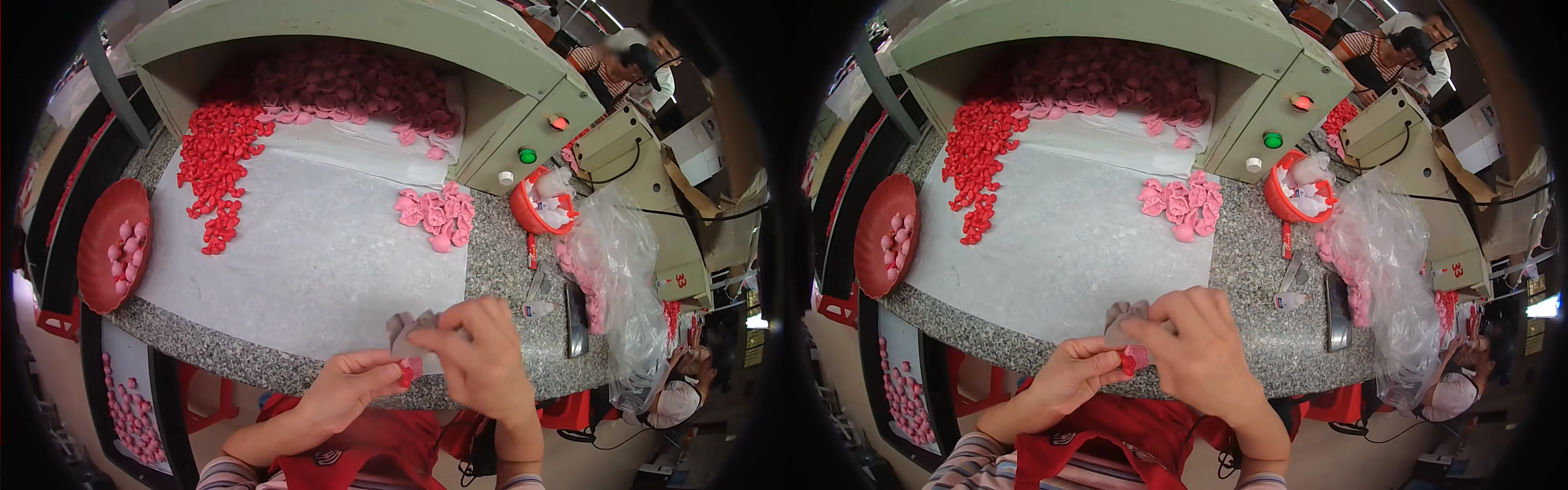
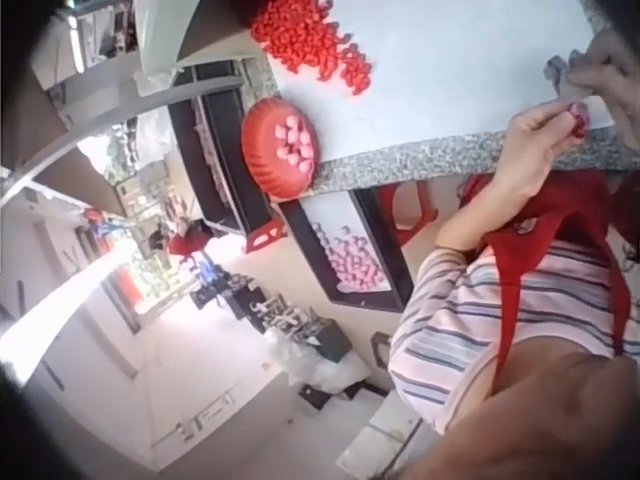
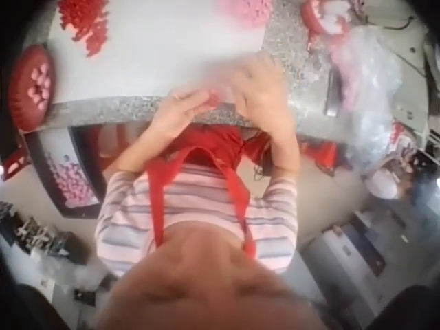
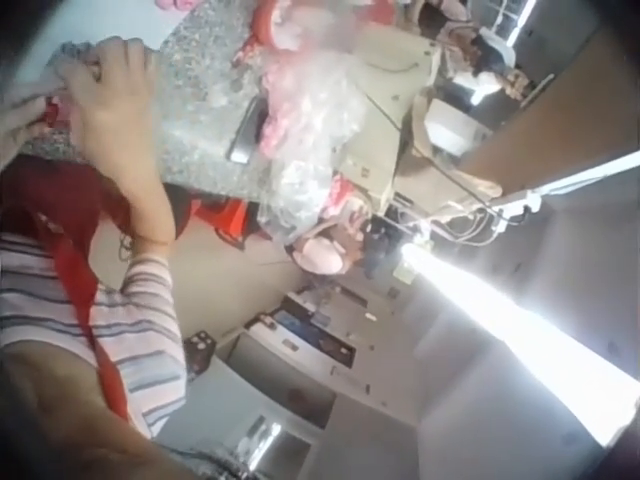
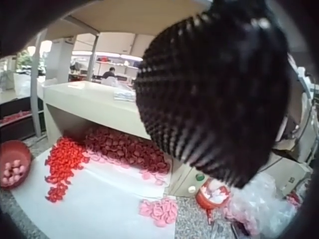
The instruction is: Assembling small pink heart-shaped plastic components by applying glue from a bottle.
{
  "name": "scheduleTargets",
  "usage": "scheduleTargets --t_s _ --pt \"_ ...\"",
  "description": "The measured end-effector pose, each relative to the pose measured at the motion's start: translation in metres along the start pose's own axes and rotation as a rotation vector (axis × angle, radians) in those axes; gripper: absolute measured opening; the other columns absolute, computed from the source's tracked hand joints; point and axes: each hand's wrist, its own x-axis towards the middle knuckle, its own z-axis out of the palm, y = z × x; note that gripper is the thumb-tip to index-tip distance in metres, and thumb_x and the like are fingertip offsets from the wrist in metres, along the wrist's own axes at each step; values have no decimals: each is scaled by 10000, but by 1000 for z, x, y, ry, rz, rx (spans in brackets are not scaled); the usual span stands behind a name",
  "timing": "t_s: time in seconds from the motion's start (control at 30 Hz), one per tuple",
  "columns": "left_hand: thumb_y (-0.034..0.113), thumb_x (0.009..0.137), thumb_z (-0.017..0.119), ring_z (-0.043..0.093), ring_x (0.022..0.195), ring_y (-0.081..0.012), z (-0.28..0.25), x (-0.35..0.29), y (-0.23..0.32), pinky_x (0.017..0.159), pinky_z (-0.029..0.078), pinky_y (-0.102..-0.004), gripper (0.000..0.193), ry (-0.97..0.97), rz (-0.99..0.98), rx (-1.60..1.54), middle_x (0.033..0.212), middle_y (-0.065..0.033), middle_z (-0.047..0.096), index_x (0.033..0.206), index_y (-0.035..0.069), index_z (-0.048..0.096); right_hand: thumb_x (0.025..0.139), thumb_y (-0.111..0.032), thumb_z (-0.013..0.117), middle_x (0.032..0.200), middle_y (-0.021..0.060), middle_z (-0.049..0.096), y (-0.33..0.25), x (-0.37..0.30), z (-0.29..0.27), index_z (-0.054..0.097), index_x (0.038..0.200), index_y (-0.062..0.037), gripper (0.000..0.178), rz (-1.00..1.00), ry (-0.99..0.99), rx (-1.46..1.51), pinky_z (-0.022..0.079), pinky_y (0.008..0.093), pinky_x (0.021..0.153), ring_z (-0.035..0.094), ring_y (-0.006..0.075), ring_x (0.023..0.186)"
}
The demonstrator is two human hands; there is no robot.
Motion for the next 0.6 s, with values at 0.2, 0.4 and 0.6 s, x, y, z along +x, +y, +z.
scheduleTargets --t_s 0.2,0.4,0.6 --pt "53 865 539 573 956 -142 -2 2 -7 834 482 -283 260 2 -12 -32 1062 -91 594 1110 -33 550 561 -41 608 787 30 454 -14 5 -2 631 825 -129 279 -162 -340 -103 356 335 714 461 211 770" --pt "46 855 544 573 970 -167 -9 0 -11 852 477 -298 241 -155 -81 -138 1048 -99 593 1082 -33 557 538 -56 618 783 25 450 -7 21 -8 625 777 -141 254 -185 -477 -3 361 332 718 465 212 777" --pt "49 843 562 581 949 -168 -9 0 -15 848 472 -278 249 -252 -191 -295 1043 -112 600 1079 -31 569 538 -53 613 802 26 484 6 32 -12 620 688 -133 171 -218 -552 208 373 320 719 487 204 769"
